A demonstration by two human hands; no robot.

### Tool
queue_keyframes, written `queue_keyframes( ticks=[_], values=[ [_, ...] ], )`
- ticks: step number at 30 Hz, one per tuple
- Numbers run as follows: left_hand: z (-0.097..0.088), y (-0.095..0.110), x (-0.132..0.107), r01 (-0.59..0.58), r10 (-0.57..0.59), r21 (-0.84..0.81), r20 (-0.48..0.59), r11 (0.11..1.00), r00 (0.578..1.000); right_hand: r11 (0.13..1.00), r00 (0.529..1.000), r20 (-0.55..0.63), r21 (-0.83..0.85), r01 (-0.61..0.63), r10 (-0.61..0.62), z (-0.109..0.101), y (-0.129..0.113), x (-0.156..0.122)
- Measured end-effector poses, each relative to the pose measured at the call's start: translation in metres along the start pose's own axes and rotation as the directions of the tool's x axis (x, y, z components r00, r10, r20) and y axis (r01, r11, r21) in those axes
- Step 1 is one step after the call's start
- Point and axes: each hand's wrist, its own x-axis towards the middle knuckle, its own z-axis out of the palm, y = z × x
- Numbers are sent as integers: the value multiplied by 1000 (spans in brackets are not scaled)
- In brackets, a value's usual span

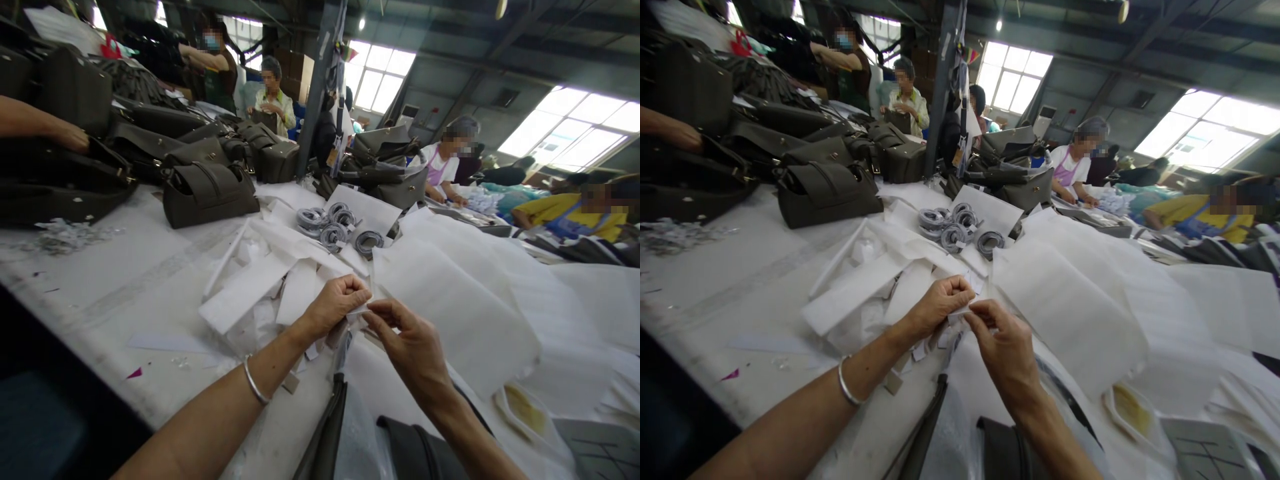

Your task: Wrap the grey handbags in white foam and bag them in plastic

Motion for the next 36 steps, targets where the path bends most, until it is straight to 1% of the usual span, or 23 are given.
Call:
queue_keyframes(
  ticks=[3,6,9,11,13,16,19,22,24,26,28,31,36],
  values=[
    [-1,3,-1,24,-25,22,50,999,998,994,995,-31,-51,98,-100,-8,0,1],
    [-1,4,-1,-1,-4,57,81,998,997,983,983,-94,-102,150,-160,-14,1,1],
    [-2,2,0,12,-21,78,120,997,993,978,971,-139,-113,177,-192,-18,-1,0],
    [-2,1,-1,34,-51,95,184,995,982,978,968,-155,-96,186,-199,-21,-3,-1],
    [-2,1,-2,18,-42,101,241,995,970,980,967,-164,-82,183,-194,-24,-4,-2],
    [0,4,-6,-17,-15,107,296,994,955,990,978,-152,-28,140,-142,-27,-5,-4],
    [3,7,-8,15,-42,84,338,996,940,995,994,-108,100,7,4,-30,-5,-7],
    [6,8,-9,74,-92,65,328,995,940,949,985,-56,284,-140,162,-32,-6,-9],
    [7,7,-9,86,-100,60,308,994,946,893,975,-21,405,-194,221,-32,-9,-9],
    [7,6,-10,65,-81,59,320,996,944,842,968,12,491,-223,250,-32,-11,-9],
    [7,5,-10,52,-73,69,349,996,934,813,964,23,533,-234,263,-32,-12,-8],
    [7,4,-11,72,-90,64,353,995,931,811,961,15,533,-240,275,-32,-12,-8],
    [7,3,-11,66,-82,60,315,996,946,820,954,24,506,-269,298,-34,-7,-12]
  ],
)
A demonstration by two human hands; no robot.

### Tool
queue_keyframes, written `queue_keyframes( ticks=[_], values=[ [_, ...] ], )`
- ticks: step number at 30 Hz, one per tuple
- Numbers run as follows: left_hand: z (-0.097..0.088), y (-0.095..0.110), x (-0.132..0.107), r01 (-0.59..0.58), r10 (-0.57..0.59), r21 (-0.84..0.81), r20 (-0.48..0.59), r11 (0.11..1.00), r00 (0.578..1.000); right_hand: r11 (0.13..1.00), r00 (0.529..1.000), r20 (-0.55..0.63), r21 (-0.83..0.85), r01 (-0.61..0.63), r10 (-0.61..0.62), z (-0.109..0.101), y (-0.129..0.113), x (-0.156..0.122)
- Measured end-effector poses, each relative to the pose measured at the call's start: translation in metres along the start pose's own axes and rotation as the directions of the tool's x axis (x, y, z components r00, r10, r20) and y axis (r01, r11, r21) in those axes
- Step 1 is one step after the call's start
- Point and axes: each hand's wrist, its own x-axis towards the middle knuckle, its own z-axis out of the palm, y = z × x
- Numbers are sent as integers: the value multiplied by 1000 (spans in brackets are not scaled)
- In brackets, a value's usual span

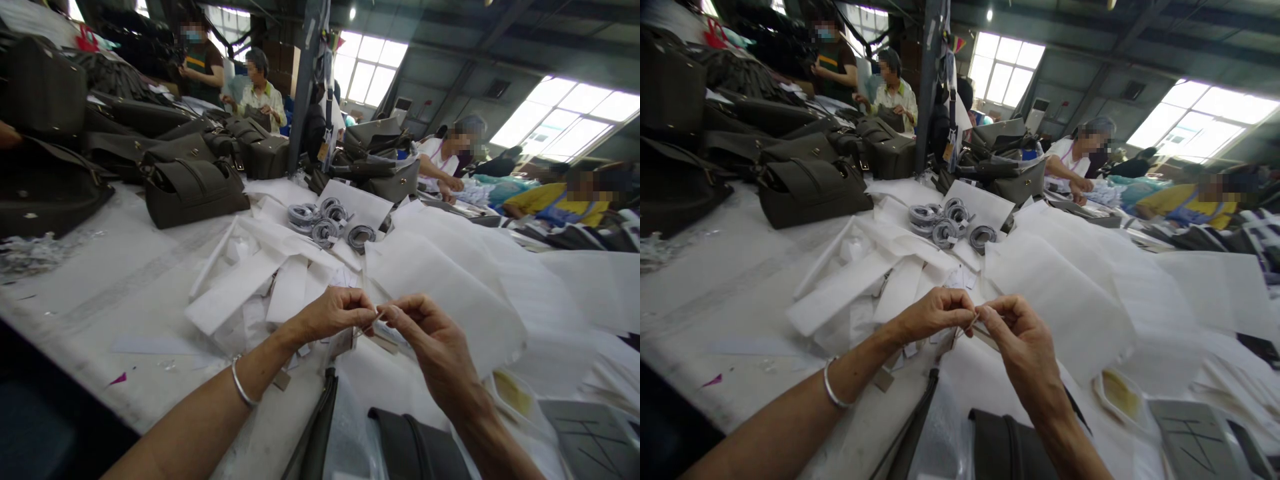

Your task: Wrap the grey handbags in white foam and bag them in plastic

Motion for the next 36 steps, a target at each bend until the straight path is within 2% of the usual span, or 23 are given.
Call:
queue_keyframes(
  ticks=[8,16,22,29,36],
  values=[
    [0,0,0,5,-6,21,35,1000,999,998,998,-10,32,-54,55,-3,5,1],
    [0,0,0,12,-12,31,-2,999,1000,990,996,28,116,-85,82,-4,11,-1],
    [1,1,-1,42,-47,70,73,997,996,985,996,23,149,-87,84,-5,13,0],
    [1,2,-1,29,-36,85,78,996,996,973,991,42,193,-129,123,-6,17,-3],
    [1,1,-3,48,-56,90,89,995,994,973,994,18,200,-113,111,-8,18,-3]
  ],
)
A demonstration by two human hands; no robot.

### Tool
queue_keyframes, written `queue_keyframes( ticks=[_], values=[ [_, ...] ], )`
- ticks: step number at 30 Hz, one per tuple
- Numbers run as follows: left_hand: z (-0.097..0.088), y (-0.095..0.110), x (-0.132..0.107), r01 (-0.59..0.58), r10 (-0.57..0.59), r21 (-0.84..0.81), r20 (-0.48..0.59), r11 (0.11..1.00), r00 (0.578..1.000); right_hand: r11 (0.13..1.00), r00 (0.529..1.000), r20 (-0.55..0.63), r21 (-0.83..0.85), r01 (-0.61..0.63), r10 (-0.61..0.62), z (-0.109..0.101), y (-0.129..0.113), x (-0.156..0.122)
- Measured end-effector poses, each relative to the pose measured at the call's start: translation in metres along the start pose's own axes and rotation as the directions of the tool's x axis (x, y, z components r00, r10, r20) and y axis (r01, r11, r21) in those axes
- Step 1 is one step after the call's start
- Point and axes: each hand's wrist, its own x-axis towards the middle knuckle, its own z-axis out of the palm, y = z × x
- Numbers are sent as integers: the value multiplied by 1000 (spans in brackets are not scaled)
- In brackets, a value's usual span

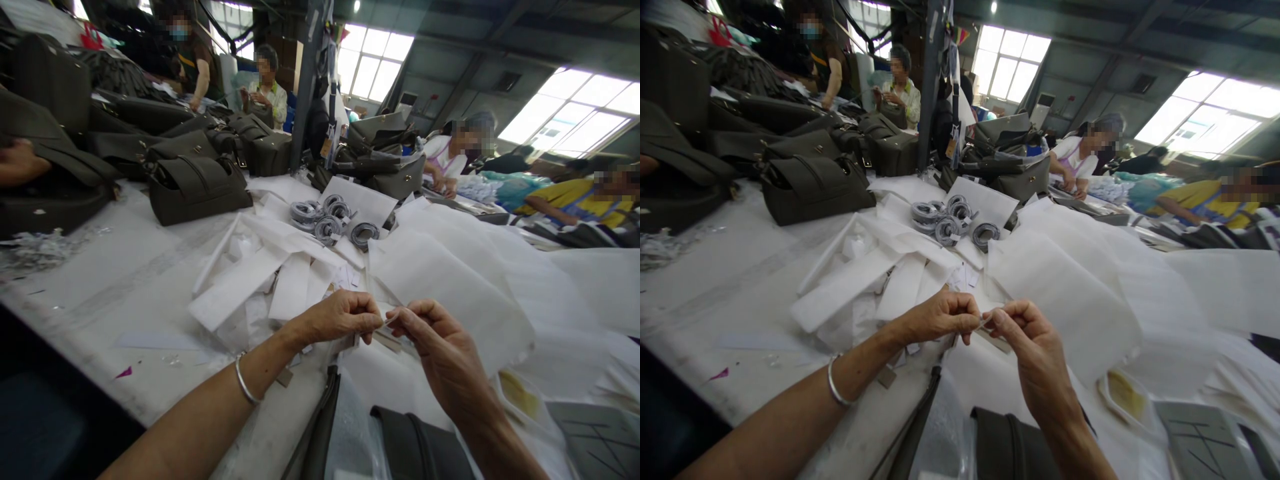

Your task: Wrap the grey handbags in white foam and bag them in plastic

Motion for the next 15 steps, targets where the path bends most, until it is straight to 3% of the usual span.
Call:
queue_keyframes(
  ticks=[5,11,15],
  values=[
    [1,-1,3,-23,22,-14,-62,1000,998,991,997,43,117,-67,62,3,-4,-3],
    [2,1,3,-39,46,54,-151,998,987,922,978,126,332,-200,166,7,-4,-5],
    [1,1,2,-12,59,248,-184,969,981,873,968,180,427,-238,175,10,-8,-7]
  ],
)
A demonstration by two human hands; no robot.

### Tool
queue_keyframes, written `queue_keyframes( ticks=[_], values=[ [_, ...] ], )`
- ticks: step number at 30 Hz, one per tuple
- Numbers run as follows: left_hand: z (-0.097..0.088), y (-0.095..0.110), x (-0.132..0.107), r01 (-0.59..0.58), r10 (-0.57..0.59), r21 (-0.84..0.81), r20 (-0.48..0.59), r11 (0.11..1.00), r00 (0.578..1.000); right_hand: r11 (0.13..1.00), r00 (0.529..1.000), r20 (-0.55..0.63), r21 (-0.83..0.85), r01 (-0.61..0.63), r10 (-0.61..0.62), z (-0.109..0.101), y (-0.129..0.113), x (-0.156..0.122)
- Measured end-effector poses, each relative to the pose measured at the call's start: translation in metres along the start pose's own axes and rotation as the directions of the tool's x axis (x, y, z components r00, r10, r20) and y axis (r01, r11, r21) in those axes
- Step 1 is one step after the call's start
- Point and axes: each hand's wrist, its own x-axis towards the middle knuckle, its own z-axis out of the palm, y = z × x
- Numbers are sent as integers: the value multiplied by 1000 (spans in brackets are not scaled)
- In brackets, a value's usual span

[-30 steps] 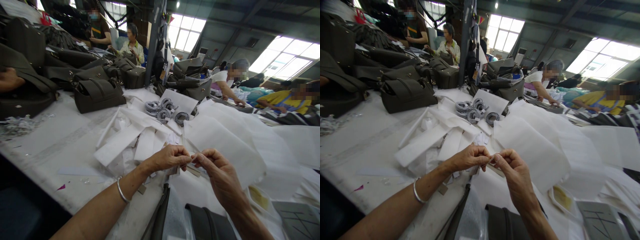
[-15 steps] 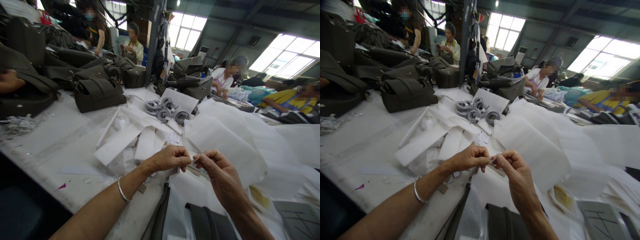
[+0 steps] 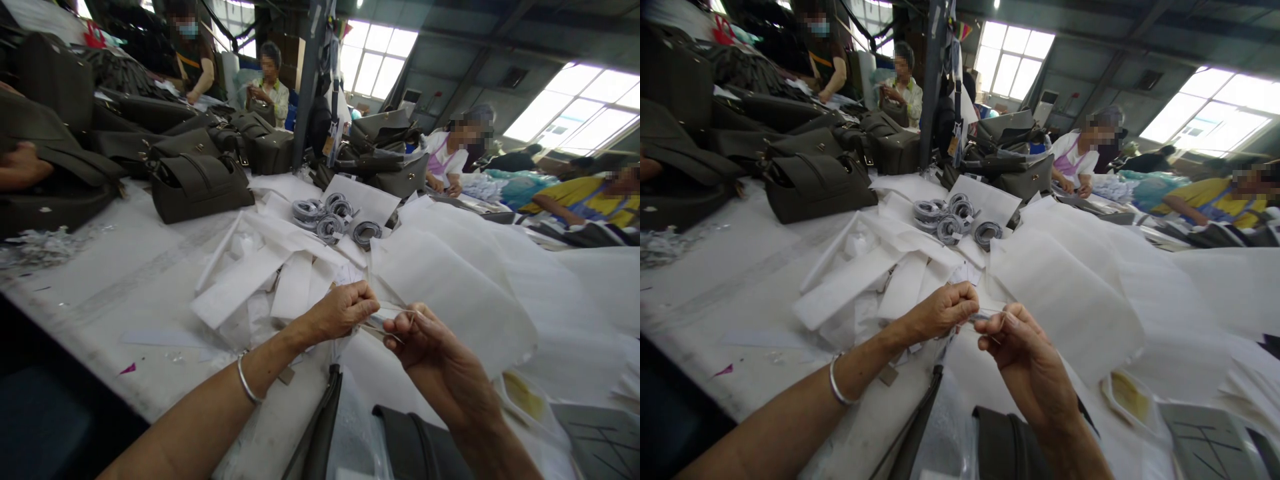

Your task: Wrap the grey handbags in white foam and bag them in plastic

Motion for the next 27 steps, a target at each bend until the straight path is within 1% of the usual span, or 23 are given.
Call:
queue_keyframes(
  ticks=[2,3,5,6,7,8,10,12,13,16,17,19,21,22,24,25,26,27],
  values=[
    [0,1,0,-35,35,85,-2,996,999,999,998,51,13,-42,41,1,-1,-2],
    [0,2,0,-46,48,104,-11,994,999,997,994,74,-19,-75,77,1,-1,-4],
    [0,3,0,-47,52,97,-51,994,997,979,983,102,-146,-140,156,-1,0,-6],
    [0,4,1,-41,47,88,-71,995,996,965,980,102,-218,-148,173,-3,0,-7],
    [0,4,1,-33,40,79,-88,996,995,952,982,97,-279,-128,161,-5,0,-7],
    [1,4,1,-26,33,72,-96,997,995,943,989,87,-324,-83,117,-6,0,-8],
    [2,5,0,-23,28,64,-87,998,996,928,998,52,-370,46,-28,-8,0,-8],
    [4,5,0,-23,26,74,-44,997,999,917,987,5,-371,148,-158,-9,-2,-7],
    [5,6,-1,-23,24,84,-10,996,1000,917,981,-12,-358,174,-191,-9,-3,-7],
    [2,7,-1,-28,16,166,70,986,997,939,974,-38,-274,207,-225,-8,-12,-6],
    [-1,8,0,-11,-8,214,87,977,996,947,970,-50,-234,222,-239,-7,-18,-7],
    [-8,6,0,57,-93,328,96,943,991,953,956,-95,-157,261,-278,-7,-31,-9],
    [-15,2,1,142,-189,419,73,897,979,950,949,-125,-158,268,-289,-7,-45,-13],
    [-17,-1,0,176,-219,444,47,878,975,946,950,-135,-203,253,-283,-8,-50,-15],
    [-19,-9,-3,226,-254,447,3,865,967,911,961,-141,-375,170,-237,-11,-52,-16],
    [-19,-13,-5,254,-280,436,-6,863,960,866,971,-137,-489,105,-195,-13,-49,-15],
    [-18,-18,-8,287,-312,417,-9,862,950,792,982,-124,-610,39,-144,-15,-42,-14],
    [-17,-22,-12,321,-345,391,-10,863,939,691,991,-99,-723,-10,-89,-18,-34,-11]
  ],
)
